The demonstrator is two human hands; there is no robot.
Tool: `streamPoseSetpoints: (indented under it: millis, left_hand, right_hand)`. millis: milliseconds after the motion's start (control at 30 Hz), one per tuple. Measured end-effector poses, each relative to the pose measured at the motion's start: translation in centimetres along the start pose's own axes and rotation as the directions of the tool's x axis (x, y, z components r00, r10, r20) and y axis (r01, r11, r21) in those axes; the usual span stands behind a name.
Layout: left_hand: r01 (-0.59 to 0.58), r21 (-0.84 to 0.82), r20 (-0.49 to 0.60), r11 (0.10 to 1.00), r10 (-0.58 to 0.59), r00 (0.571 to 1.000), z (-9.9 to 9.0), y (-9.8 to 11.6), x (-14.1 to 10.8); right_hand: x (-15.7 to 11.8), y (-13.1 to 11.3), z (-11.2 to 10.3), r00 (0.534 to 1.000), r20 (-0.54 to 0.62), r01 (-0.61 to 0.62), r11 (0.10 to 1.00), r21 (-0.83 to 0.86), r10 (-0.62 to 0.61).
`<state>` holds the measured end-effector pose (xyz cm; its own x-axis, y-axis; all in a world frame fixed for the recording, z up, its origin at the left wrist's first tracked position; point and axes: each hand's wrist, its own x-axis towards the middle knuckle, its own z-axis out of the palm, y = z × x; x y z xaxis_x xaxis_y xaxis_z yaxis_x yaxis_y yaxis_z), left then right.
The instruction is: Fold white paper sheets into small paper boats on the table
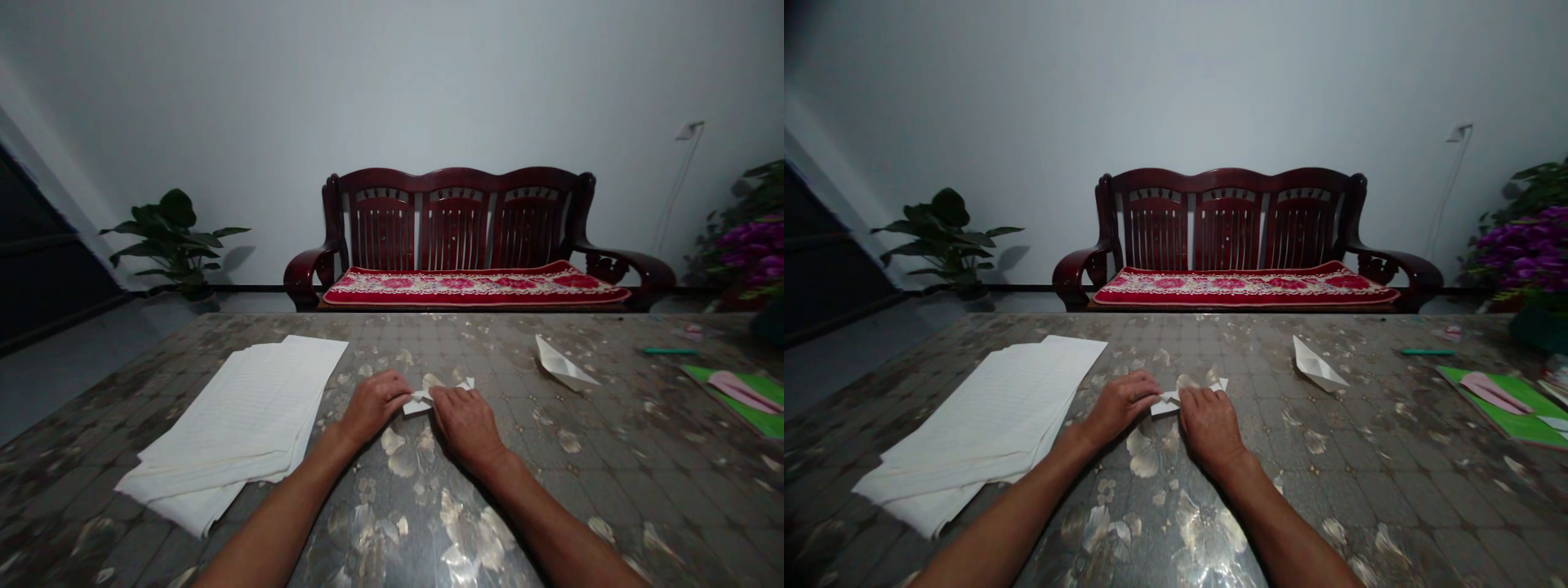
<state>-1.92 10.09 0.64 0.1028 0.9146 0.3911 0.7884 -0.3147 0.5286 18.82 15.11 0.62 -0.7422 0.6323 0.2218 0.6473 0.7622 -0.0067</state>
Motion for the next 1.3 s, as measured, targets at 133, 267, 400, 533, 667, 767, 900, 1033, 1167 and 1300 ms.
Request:
streamPoseSetpoints:
  millis: [133,267,400,533,667,767,900,1033,1167,1300]
  left_hand:
    - [-0.115,0.182,0.075,0.977,0.103,0.992,0.6,-0.3,-0.1]
    - [-0.121,0.211,0.114,0.970,0.099,0.989,1.4,-1.0,-0.1]
    - [-0.098,0.131,0.119,0.987,0.082,0.989,1.4,-1.3,-0.2]
    - [-0.089,0.022,0.126,0.996,0.086,0.988,1.1,-1.5,-0.1]
    - [-0.086,-0.018,0.151,0.996,0.088,0.985,1.0,-1.8,0.1]
    - [-0.078,-0.010,0.172,0.997,0.079,0.982,0.9,-1.8,0.3]
    - [-0.040,-0.018,0.186,0.999,0.043,0.982,0.7,-1.5,0.8]
    - [-0.005,-0.008,0.203,1.000,0.007,0.979,0.6,-1.2,1.5]
    - [-0.019,0.016,0.209,1.000,0.015,0.978,1.0,-1.4,2.0]
    - [-0.102,0.126,0.195,0.987,0.076,0.978,1.7,-1.6,1.9]
  right_hand:
    - [0.0,-0.4,-0.4,0.998,0.056,0.004,1.000,0.016,-0.005]
    - [-0.2,-0.7,-0.6,0.996,0.091,0.004,0.997,0.081,-0.012]
    - [-0.8,-0.8,-0.4,0.999,0.031,0.001,0.990,0.139,-0.006]
    - [-0.7,-0.8,0.0,0.999,0.033,-0.017,0.995,0.093,0.014]
    - [-0.2,-0.7,0.5,0.999,0.049,-0.012,1.000,-0.004,0.013]
    - [0.2,-0.5,0.7,0.997,0.073,-0.011,0.999,-0.054,0.015]
    - [0.4,-0.2,0.3,0.996,0.088,-0.016,0.999,-0.048,0.020]
    - [0.3,0.1,-0.2,0.996,0.084,-0.026,0.999,-0.031,0.029]
    - [0.3,0.3,-0.4,0.998,0.070,-0.011,1.000,-0.020,0.012]
    - [0.4,0.4,-0.3,0.999,0.053,0.000,1.000,-0.013,0.001]
